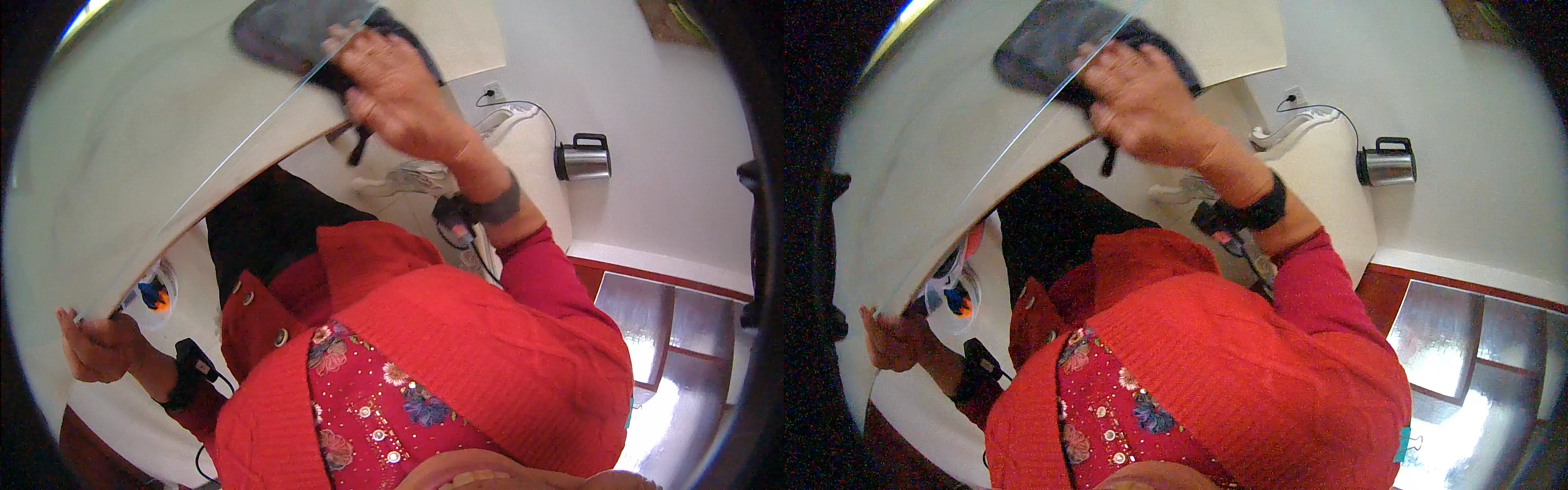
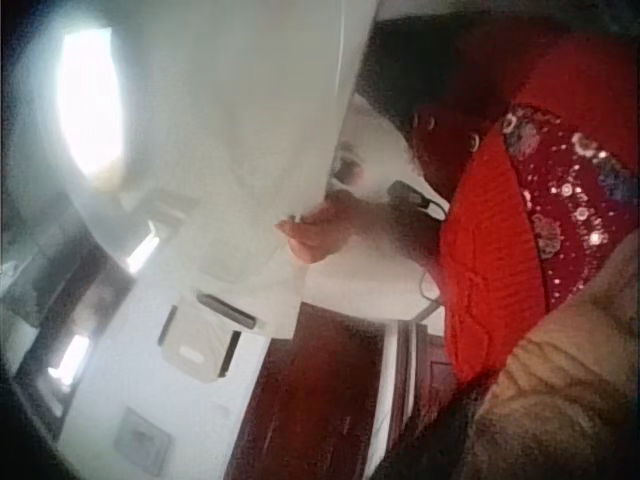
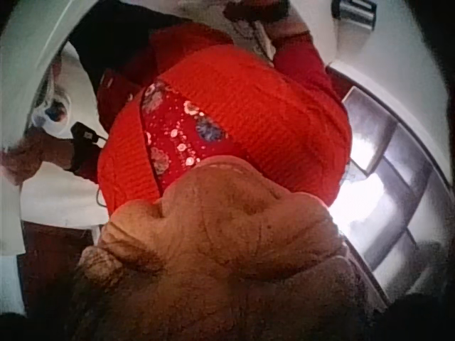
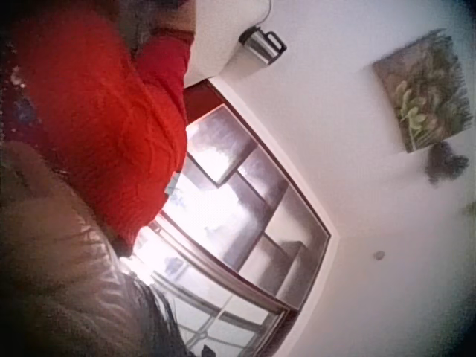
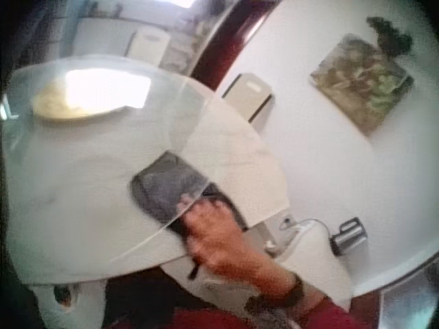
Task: The person wipes a round glass dining table with a dark cloth, moving in circular and sweeping motions across the surface. The person also wipes the seat of a nearby white chair.
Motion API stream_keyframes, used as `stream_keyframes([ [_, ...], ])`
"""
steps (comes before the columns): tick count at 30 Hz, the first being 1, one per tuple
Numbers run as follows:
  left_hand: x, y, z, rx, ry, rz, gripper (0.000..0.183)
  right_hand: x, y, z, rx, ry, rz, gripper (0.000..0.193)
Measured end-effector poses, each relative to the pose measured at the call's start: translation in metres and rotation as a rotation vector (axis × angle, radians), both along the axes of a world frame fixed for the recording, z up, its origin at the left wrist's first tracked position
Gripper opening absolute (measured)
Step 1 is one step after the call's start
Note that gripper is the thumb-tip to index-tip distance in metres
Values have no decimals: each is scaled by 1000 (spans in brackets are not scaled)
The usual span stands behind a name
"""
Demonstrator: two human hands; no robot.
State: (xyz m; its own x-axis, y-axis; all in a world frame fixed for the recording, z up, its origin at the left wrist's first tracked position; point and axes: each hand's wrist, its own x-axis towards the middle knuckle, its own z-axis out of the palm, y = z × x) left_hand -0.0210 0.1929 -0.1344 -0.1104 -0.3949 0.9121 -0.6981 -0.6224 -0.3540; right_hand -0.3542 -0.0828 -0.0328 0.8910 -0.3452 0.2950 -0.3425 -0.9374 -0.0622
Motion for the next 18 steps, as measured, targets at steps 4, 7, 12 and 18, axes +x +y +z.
stream_keyframes([
  [4,0,0,-7,-109,231,-134,27,22,48,-10,120,-32,86,53],
  [7,0,-1,-5,-120,121,-103,29,31,59,-18,136,-165,128,49],
  [12,1,-2,6,-59,136,-55,29,-1,25,-27,14,-316,-28,44],
  [18,-2,-5,9,-89,209,-192,30,-93,-64,-42,-260,-337,-382,39],
])
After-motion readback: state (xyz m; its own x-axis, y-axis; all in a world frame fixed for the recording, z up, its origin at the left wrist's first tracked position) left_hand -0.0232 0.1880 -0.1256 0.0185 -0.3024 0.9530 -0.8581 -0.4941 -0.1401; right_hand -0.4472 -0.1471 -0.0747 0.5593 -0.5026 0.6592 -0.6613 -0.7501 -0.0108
